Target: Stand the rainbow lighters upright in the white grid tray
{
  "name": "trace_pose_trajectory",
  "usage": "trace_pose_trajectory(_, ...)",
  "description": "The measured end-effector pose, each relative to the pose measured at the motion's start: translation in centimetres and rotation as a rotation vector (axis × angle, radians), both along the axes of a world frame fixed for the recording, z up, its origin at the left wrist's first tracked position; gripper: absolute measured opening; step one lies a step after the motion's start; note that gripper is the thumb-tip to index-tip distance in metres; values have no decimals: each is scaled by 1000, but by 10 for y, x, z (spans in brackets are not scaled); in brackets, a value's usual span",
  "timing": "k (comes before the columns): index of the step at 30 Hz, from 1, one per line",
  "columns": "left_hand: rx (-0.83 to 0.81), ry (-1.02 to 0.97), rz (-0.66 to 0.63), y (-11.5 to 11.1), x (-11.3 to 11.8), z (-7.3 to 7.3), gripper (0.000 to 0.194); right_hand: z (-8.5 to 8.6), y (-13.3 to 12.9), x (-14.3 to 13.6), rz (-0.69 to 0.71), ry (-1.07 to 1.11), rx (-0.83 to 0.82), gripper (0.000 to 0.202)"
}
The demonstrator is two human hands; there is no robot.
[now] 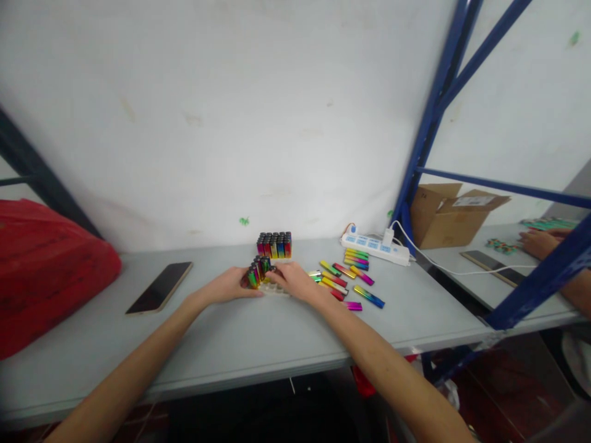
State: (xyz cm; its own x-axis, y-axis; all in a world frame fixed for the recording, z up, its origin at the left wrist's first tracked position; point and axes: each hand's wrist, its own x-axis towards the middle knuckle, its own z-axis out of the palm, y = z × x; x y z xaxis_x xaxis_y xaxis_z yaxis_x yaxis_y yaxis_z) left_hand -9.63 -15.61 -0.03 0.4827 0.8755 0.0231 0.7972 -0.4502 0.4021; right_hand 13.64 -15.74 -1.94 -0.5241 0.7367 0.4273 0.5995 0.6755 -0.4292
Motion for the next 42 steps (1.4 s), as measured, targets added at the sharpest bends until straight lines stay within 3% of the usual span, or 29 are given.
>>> trace_pose_trajectory(6,8,-1,-6,3,-1,-3,59,4,-2,-13,-100,-216,128,37)
trace_pose_trajectory(10,18,8,-19,5,-3,-5,58,5,1,-21,-166,-244,150,44)
trace_pose_trajectory(17,14,18,-6,4,-2,-3,57,4,7,-20,-72,-298,88,40)
trace_pose_trajectory(22,22,29,-14,3,-1,-2,54,5,3,-25,-196,-382,149,48)
trace_pose_trajectory(25,16,25,-23,3,-1,-1,53,9,1,-20,-158,-365,142,48)
trace_pose_trajectory(29,16,18,-18,3,-1,-1,53,23,2,12,-224,-282,112,43)
trace_pose_trajectory(35,-7,28,-23,3,-1,-1,56,40,9,102,-433,-415,-43,25)
trace_pose_trajectory(38,0,36,-20,3,-1,-1,58,36,5,137,-480,-490,-138,28)
trace_pose_trajectory(42,7,28,-21,4,-1,-3,62,21,0,151,-494,-542,-181,29)
